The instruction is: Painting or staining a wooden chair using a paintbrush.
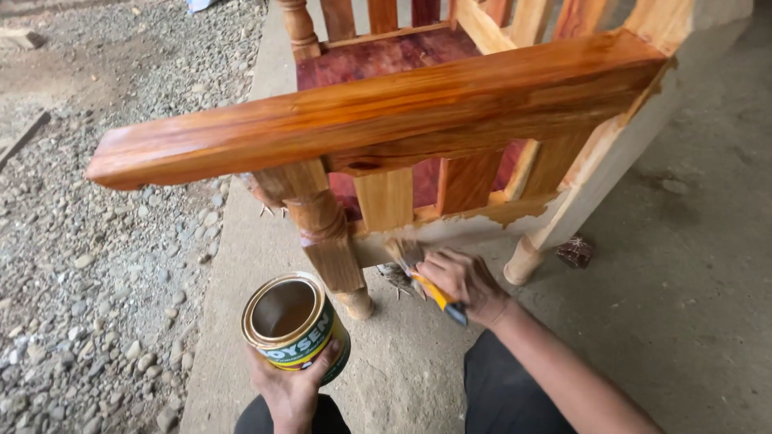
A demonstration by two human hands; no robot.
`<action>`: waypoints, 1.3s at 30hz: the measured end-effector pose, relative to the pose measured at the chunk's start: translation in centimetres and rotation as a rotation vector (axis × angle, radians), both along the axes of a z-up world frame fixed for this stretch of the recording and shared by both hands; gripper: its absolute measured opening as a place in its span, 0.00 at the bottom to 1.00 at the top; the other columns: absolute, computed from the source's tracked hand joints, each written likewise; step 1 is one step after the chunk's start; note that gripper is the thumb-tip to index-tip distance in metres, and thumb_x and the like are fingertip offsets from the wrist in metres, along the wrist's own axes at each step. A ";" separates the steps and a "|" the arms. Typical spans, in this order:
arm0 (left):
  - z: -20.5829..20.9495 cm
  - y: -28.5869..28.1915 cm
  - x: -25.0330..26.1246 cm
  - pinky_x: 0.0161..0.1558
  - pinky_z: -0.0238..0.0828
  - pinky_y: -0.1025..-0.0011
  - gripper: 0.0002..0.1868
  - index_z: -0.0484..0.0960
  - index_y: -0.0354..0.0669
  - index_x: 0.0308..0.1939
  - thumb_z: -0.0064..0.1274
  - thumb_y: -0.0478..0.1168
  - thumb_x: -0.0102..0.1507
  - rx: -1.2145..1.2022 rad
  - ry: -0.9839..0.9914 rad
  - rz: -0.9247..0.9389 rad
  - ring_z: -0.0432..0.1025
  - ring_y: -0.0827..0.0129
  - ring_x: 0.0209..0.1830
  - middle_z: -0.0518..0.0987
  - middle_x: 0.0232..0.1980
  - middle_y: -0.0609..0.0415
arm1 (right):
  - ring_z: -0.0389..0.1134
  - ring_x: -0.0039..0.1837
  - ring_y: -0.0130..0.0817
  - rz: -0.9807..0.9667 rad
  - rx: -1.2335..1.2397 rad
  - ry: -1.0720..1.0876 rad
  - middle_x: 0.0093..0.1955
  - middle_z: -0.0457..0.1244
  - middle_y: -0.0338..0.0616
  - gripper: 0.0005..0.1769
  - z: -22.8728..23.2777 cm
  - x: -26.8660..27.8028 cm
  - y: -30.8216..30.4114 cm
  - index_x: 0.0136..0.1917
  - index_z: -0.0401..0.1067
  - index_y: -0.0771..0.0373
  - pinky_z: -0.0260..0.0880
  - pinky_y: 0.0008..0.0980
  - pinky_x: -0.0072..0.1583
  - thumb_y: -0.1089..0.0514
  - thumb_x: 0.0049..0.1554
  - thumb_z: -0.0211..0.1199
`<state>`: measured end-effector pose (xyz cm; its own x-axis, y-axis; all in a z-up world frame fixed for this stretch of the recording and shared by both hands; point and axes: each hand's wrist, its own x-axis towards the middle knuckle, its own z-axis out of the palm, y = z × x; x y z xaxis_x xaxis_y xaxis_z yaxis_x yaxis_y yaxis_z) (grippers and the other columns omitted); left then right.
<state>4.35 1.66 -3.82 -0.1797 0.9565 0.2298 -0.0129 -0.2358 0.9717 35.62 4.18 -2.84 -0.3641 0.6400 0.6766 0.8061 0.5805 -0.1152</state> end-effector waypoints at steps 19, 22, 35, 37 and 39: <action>1.7 -1.0 -1.6 0.55 0.75 0.68 0.52 0.61 0.36 0.63 0.76 0.39 0.40 0.067 0.124 0.092 0.76 0.65 0.53 0.77 0.55 0.47 | 0.72 0.43 0.39 -0.023 0.056 0.115 0.41 0.67 0.46 0.09 0.3 -4.9 -1.4 0.43 0.71 0.65 0.75 0.35 0.42 0.64 0.51 0.69; 1.3 -1.3 -1.8 0.54 0.76 0.67 0.49 0.63 0.36 0.60 0.77 0.40 0.41 0.027 0.115 0.091 0.77 0.65 0.52 0.78 0.54 0.47 | 0.71 0.41 0.33 -0.016 0.024 0.427 0.41 0.67 0.46 0.10 0.2 -6.5 -0.9 0.42 0.68 0.65 0.73 0.32 0.41 0.65 0.55 0.70; 2.3 -1.4 -2.7 0.58 0.75 0.67 0.53 0.61 0.35 0.65 0.75 0.39 0.42 0.023 0.022 0.065 0.75 0.64 0.55 0.76 0.57 0.47 | 0.69 0.39 0.28 -0.202 0.071 0.922 0.43 0.68 0.44 0.06 -3.4 -11.8 0.1 0.48 0.69 0.66 0.72 0.27 0.37 0.63 0.61 0.64; 2.3 -1.4 -2.9 0.58 0.74 0.66 0.52 0.61 0.34 0.65 0.76 0.38 0.42 0.020 0.070 0.071 0.75 0.63 0.55 0.77 0.57 0.46 | 0.69 0.44 0.29 -0.134 0.140 0.748 0.46 0.68 0.46 0.07 -3.5 -11.7 0.2 0.49 0.68 0.68 0.72 0.28 0.43 0.63 0.61 0.64; 2.6 -0.9 -3.2 0.58 0.74 0.64 0.52 0.62 0.34 0.65 0.75 0.38 0.42 0.061 0.067 0.045 0.75 0.61 0.56 0.77 0.58 0.44 | 0.69 0.36 0.28 -0.265 -0.021 0.948 0.40 0.68 0.44 0.05 -7.0 -9.7 1.5 0.45 0.71 0.65 0.71 0.26 0.34 0.63 0.60 0.65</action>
<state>1.19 0.81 -1.23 -0.2042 0.9316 0.3006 0.0634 -0.2939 0.9537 25.89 5.65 -9.87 0.4804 0.6380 0.6017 0.4781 0.3847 -0.7896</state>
